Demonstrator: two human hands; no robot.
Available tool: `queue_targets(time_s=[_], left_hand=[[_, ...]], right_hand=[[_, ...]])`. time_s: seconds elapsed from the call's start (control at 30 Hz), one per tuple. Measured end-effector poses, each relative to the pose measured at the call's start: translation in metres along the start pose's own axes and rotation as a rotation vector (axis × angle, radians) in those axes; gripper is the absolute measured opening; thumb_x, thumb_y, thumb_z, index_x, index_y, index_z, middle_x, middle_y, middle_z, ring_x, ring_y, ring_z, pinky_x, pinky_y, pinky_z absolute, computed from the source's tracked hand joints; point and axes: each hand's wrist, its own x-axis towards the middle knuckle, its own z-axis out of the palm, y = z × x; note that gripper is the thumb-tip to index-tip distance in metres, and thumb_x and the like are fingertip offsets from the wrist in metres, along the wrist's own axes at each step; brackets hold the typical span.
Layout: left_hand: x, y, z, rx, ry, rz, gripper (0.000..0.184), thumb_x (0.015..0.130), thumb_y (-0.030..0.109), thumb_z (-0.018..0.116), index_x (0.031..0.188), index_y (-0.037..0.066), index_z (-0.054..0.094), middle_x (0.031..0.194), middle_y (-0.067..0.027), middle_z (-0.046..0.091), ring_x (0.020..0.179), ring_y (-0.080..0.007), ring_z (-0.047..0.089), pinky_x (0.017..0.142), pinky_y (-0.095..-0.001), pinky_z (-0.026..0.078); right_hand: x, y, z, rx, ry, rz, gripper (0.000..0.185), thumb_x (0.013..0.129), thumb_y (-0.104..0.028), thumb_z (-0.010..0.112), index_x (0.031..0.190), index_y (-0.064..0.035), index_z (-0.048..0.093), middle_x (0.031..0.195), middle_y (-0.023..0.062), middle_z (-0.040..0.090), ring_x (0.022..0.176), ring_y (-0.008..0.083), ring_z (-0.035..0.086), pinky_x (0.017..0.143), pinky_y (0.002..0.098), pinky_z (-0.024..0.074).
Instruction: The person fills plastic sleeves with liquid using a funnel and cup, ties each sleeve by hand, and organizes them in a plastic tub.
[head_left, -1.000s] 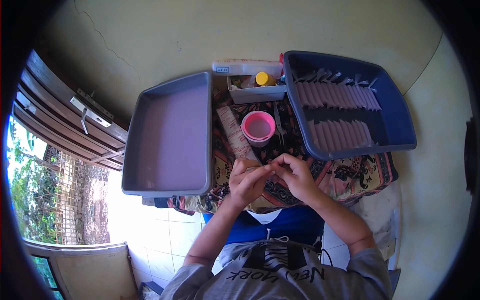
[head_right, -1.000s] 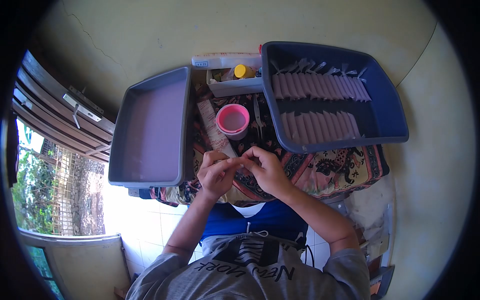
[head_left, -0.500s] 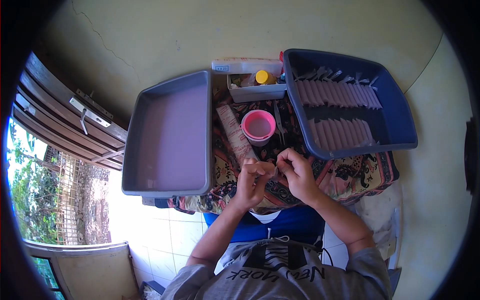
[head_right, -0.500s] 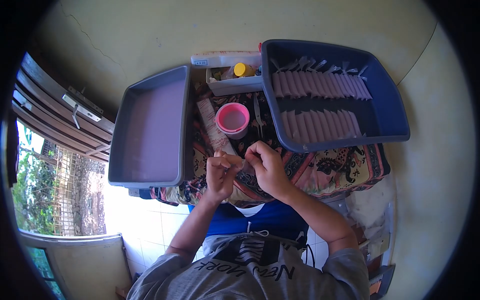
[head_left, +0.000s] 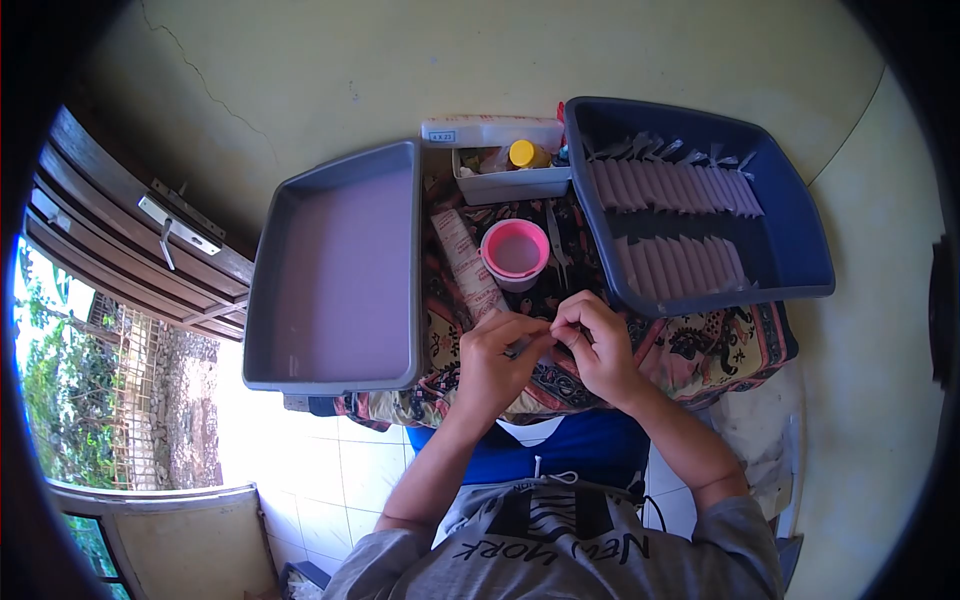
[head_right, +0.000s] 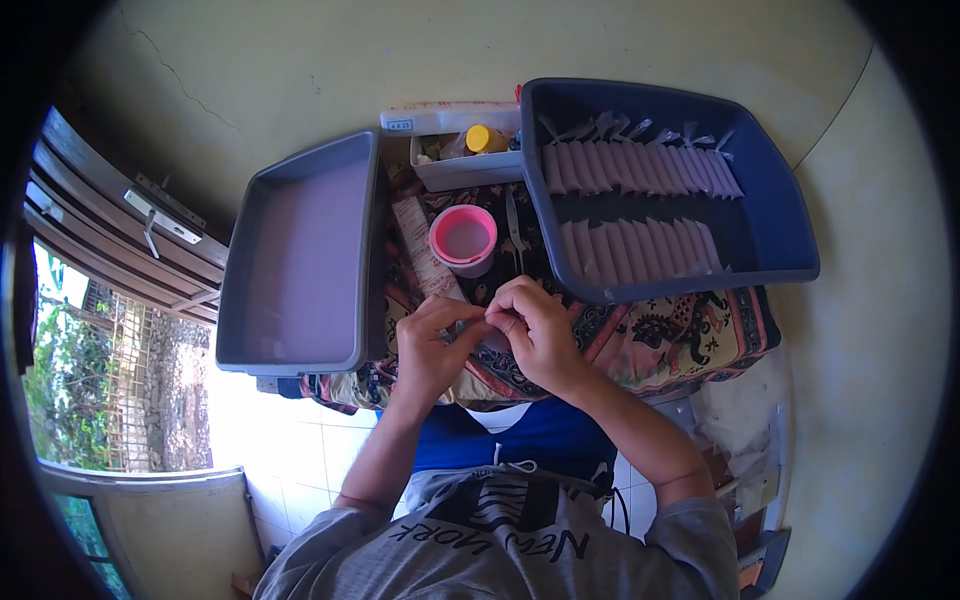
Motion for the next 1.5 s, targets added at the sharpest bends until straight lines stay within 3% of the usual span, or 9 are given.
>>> queue_targets(time_s=[0.13,0.2,0.33,0.4,0.93,1.13,1.2,1.5], left_hand=[[0.001,-0.004,0.001,0.099,0.021,0.048,0.014,0.067,0.0,0.074,0.08,0.0,0.07,0.078,-0.0087,0.066,0.067,-0.0192,0.06,0.062,-0.0304,0.048],[0.0,-0.009,0.003,-0.096,-0.013,-0.194,0.013,0.071,-0.001,0.073,0.083,-0.001,0.069,0.077,-0.006,0.066,0.073,-0.012,0.061,0.065,-0.0254,0.047],[-0.004,-0.016,0.005,-0.292,-0.045,-0.421,0.01,0.075,0.0,0.071,0.085,-0.003,0.068,0.076,-0.0046,0.067,0.072,-0.0085,0.061,0.064,-0.0219,0.047],[-0.002,-0.013,0.004,-0.442,-0.023,-0.54,0.012,0.077,0.003,0.071,0.086,-0.003,0.07,0.069,-0.0052,0.066,0.062,-0.0063,0.055,0.058,-0.0211,0.043],[0.012,-0.015,-0.007,-0.586,-0.094,-0.611,0.011,0.081,0.003,0.067,0.088,-0.005,0.067,0.073,-0.0084,0.068,0.067,-0.0105,0.063,0.063,-0.0215,0.048],[0.008,-0.022,0.008,-0.649,-0.081,-0.505,0.008,0.085,0.004,0.064,0.085,-0.003,0.066,0.082,-0.0048,0.065,0.068,-0.0085,0.058,0.063,-0.0215,0.045],[0.004,-0.023,0.014,-0.906,-0.028,-0.55,0.007,0.087,0.004,0.06,0.088,-0.002,0.065,0.084,-0.0029,0.063,0.071,-0.0081,0.056,0.064,-0.0217,0.043],[-0.001,-0.023,0.021,-1.036,0.03,-0.578,0.003,0.09,0.001,0.056,0.091,0.002,0.059,0.081,0.0003,0.058,0.074,-0.0062,0.052,0.068,-0.0201,0.041]], right_hand=[[-0.006,0.006,0.002,-0.033,0.016,-0.018,0.014,0.078,0.006,0.064,0.087,0.0001,0.055,0.084,0.0094,0.057,0.071,0.018,0.058,0.06,0.0271,0.0452],[-0.014,0.005,0.008,0.05,0.169,0.01,0.018,0.076,0.006,0.068,0.089,-0.0001,0.056,0.087,0.011,0.06,0.074,0.02,0.06,0.062,0.0276,0.0474],[-0.019,-0.001,0.013,-0.186,0.11,-0.223,0.029,0.068,0.009,0.073,0.09,-0.0003,0.057,0.088,0.0131,0.06,0.078,0.0265,0.062,0.068,0.0328,0.0506],[-0.02,0.0,0.014,-0.228,0.114,-0.244,0.029,0.068,0.008,0.073,0.091,0.0,0.057,0.088,0.013,0.06,0.078,0.0268,0.062,0.067,0.0332,0.0505],[-0.011,-0.008,0.004,-0.477,-0.012,-0.255,0.026,0.069,0.006,0.066,0.094,0.0013,0.062,0.093,0.012,0.057,0.08,0.0268,0.059,0.069,0.0353,0.05],[-0.003,-0.007,0.002,-0.506,-0.115,-0.195,0.019,0.073,0.004,0.059,0.092,0.0005,0.057,0.089,0.0128,0.053,0.082,0.0285,0.057,0.07,0.0372,0.0477],[-0.001,-0.011,0.001,-0.507,-0.142,-0.182,0.018,0.074,0.003,0.058,0.091,0.0005,0.056,0.088,0.0128,0.052,0.083,0.0289,0.056,0.071,0.0376,0.0474],[0.008,-0.019,-0.012,-0.404,-0.312,-0.16,0.012,0.078,-0.001,0.059,0.087,0.0022,0.052,0.086,0.0141,0.052,0.083,0.0305,0.056,0.072,0.0389,0.0476]])
